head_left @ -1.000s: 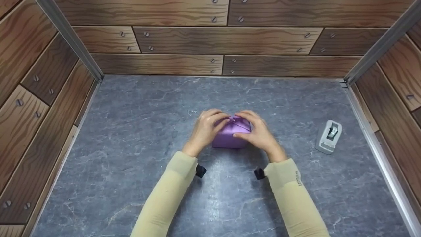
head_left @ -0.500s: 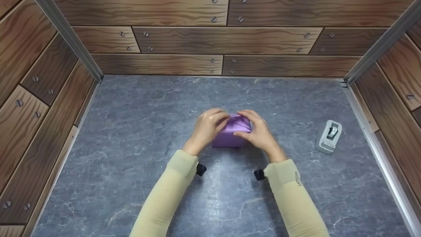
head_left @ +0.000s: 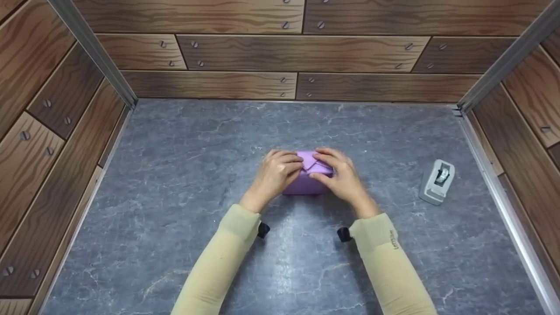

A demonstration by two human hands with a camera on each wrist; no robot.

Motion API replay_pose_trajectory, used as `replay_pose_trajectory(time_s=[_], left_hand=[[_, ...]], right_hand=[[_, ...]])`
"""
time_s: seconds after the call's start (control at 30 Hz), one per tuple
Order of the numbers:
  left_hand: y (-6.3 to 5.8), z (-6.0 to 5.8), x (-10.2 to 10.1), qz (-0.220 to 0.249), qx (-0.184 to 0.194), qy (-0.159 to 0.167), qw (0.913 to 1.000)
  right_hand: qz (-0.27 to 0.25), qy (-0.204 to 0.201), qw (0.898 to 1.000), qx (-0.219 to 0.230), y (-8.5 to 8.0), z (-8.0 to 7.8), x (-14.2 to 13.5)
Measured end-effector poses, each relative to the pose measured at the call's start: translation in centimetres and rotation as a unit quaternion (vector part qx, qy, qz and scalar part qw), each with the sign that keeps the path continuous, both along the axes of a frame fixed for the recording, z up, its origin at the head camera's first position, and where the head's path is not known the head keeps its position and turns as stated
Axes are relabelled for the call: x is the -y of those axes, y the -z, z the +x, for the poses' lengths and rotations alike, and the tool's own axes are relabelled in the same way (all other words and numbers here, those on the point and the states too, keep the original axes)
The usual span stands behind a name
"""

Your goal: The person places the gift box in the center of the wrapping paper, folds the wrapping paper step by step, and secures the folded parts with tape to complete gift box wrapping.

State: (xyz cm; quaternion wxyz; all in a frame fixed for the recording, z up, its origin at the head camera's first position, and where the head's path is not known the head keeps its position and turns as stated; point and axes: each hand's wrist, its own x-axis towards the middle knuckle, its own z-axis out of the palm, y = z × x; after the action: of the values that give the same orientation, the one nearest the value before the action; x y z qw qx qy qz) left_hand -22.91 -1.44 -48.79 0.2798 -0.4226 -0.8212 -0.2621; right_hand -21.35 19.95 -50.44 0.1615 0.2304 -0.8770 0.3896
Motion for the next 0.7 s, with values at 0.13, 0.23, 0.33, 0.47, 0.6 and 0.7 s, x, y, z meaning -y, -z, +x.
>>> replay_pose_trajectory(time_s=[0.13, 0.23, 0.33, 0.47, 0.6, 0.7], left_hand=[[0.3, 0.1, 0.1, -0.011, -0.003, -0.002, 0.9999], [0.6, 0.3, 0.3, -0.022, -0.005, -0.006, 0.9997], [0.9, 0.6, 0.6, -0.035, -0.011, -0.004, 0.9993], [1.0, 0.8, 0.9, -0.047, -0.017, 0.005, 0.9987], [1.0, 0.9, 0.9, -0.047, -0.021, 0.008, 0.9987], [1.1, 1.0, 0.9, -0.047, -0.030, 0.003, 0.9984]], right_hand=[[0.021, 0.006, 1.000, -0.014, 0.1, 0.2, 0.1], [0.035, 0.012, 0.999, -0.025, 0.2, 0.3, 0.2], [0.045, 0.017, 0.998, -0.040, 0.3, 0.5, 0.3], [0.054, 0.021, 0.997, -0.055, 0.5, 0.6, 0.4], [0.054, 0.023, 0.996, -0.062, 0.6, 0.8, 0.5], [0.050, 0.025, 0.996, -0.068, 0.8, 0.8, 0.6]])
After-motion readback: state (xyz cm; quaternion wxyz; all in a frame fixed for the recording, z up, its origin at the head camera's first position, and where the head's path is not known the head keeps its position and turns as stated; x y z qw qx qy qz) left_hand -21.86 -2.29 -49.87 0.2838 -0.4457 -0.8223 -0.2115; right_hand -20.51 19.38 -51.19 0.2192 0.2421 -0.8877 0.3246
